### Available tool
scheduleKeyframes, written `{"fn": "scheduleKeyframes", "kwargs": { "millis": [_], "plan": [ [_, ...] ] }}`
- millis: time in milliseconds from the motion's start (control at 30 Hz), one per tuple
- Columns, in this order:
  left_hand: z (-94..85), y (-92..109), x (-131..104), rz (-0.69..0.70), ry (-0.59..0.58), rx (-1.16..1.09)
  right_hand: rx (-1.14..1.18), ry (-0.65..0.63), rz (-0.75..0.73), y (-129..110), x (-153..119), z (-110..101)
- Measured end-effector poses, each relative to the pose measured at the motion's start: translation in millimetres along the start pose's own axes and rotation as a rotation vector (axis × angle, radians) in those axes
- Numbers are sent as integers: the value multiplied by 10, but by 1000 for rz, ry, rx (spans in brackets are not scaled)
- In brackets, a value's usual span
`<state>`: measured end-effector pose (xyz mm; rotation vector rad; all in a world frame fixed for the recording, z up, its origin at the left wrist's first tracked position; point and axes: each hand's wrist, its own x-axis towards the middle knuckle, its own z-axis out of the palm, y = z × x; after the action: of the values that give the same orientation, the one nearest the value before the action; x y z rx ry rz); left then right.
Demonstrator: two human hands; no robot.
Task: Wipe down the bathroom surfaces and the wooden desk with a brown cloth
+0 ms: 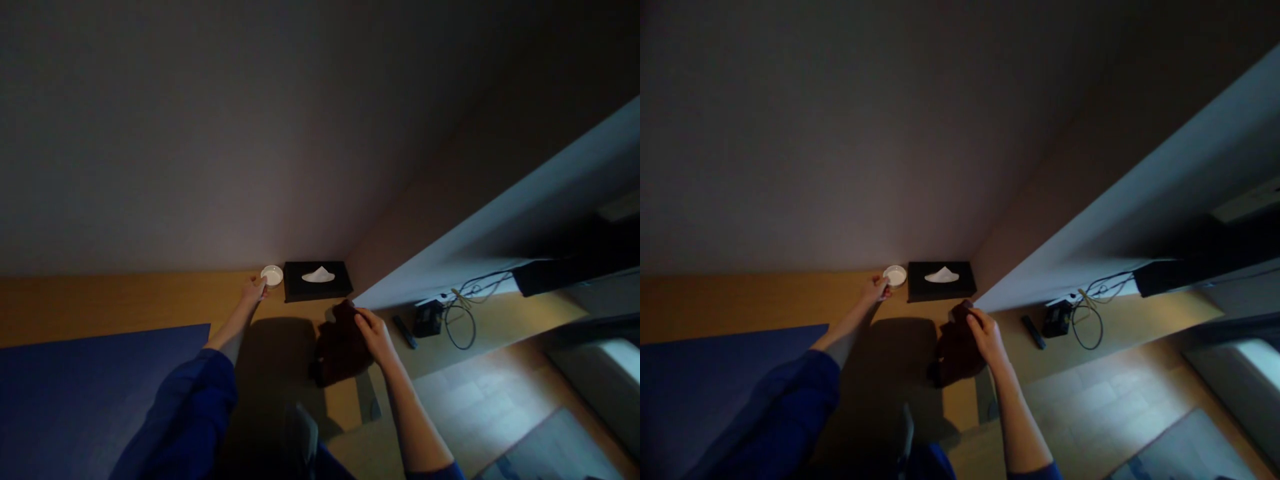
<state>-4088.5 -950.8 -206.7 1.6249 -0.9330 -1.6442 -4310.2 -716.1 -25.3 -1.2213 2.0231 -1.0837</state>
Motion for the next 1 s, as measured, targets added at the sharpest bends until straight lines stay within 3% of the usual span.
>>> {"fn": "scheduleKeyframes", "kwargs": {
  "millis": [67,133,267,300,400,500,600,700,800,900,1000],
  "plan": [
    [67,10,-61,-32,9,-51,19,-159,30,-86,78,-27],
    [137,17,-117,-57,8,-108,-21,-171,44,-73,156,-85],
    [245,8,-215,-111,-34,-234,-397,197,-46,351,254,-132],
    [266,3,-230,-123,-46,-268,-494,226,-58,514,245,-82],
    [323,-13,-247,-163,-49,-358,-685,33,-31,983,150,243],
    [368,-17,-246,-186,-49,-428,-814,-186,126,1274,92,661],
    [333,-2,-292,-193,-81,-481,-881,-142,288,1328,126,938],
    [103,9,-446,-184,-116,-547,-878,-128,285,1225,65,1104],
    [-377,-39,-721,-168,-88,-639,-844,-325,97,1042,-190,1374],
    [-978,-185,-1095,-163,54,-722,-772,-577,-161,808,-386,1814],
    [-1468,-381,-1514,-176,226,-766,-721,-675,-290,513,-234,2305]
  ]
}}
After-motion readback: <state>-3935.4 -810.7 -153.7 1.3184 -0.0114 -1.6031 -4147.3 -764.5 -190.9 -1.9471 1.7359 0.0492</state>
